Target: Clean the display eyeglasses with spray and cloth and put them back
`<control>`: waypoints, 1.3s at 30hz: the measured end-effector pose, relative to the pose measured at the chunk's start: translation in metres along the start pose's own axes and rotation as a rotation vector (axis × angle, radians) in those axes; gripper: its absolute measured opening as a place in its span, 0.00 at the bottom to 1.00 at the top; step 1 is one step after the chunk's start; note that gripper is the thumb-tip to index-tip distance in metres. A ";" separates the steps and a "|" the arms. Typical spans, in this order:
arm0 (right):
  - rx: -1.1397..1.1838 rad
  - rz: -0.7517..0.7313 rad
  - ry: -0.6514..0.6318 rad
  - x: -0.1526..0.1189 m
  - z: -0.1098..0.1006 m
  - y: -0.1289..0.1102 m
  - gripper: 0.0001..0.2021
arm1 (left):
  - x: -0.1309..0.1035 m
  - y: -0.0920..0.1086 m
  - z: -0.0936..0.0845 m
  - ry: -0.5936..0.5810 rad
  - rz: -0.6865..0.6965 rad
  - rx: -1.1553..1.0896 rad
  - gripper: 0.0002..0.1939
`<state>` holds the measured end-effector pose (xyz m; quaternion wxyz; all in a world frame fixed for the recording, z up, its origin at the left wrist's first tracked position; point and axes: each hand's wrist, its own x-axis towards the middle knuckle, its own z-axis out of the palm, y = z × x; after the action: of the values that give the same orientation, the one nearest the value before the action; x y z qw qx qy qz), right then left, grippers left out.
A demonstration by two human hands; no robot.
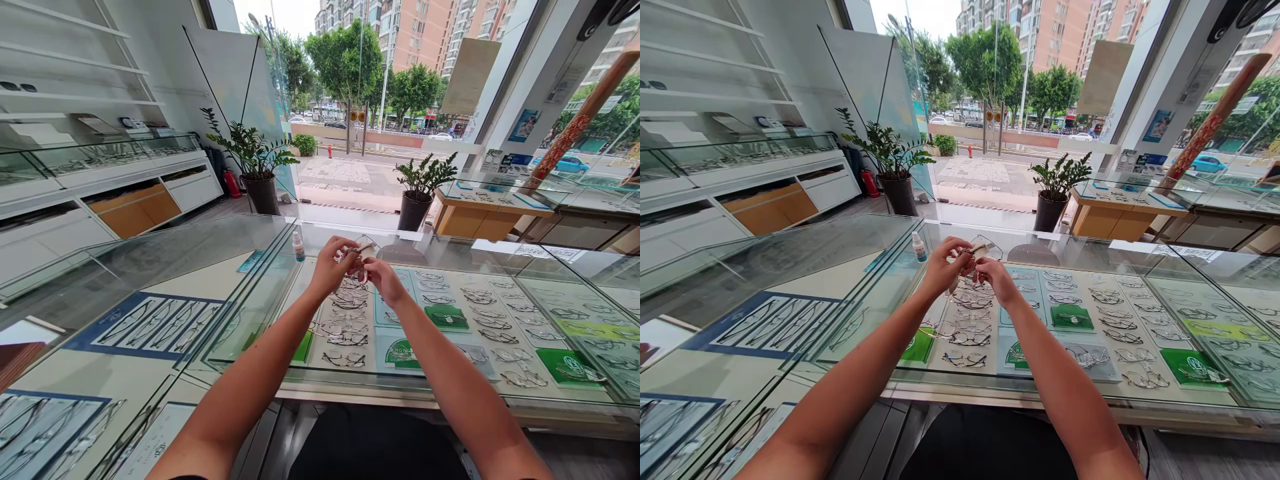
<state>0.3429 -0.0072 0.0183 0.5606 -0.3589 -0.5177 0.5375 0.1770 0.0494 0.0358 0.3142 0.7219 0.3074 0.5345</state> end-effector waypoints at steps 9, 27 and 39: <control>-0.113 -0.036 0.029 0.002 -0.002 0.001 0.10 | 0.001 0.001 0.002 -0.050 -0.116 -0.128 0.18; -0.250 -0.101 -0.020 -0.003 0.006 -0.008 0.09 | 0.007 -0.016 -0.007 -0.430 -0.453 -0.536 0.31; -0.196 -0.094 -0.019 -0.001 0.005 -0.003 0.09 | 0.007 -0.013 -0.007 -0.405 -0.485 -0.776 0.22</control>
<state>0.3386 -0.0096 0.0221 0.5422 -0.3822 -0.5893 0.4611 0.1710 0.0635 0.0316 0.7282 0.5488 0.1779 0.3701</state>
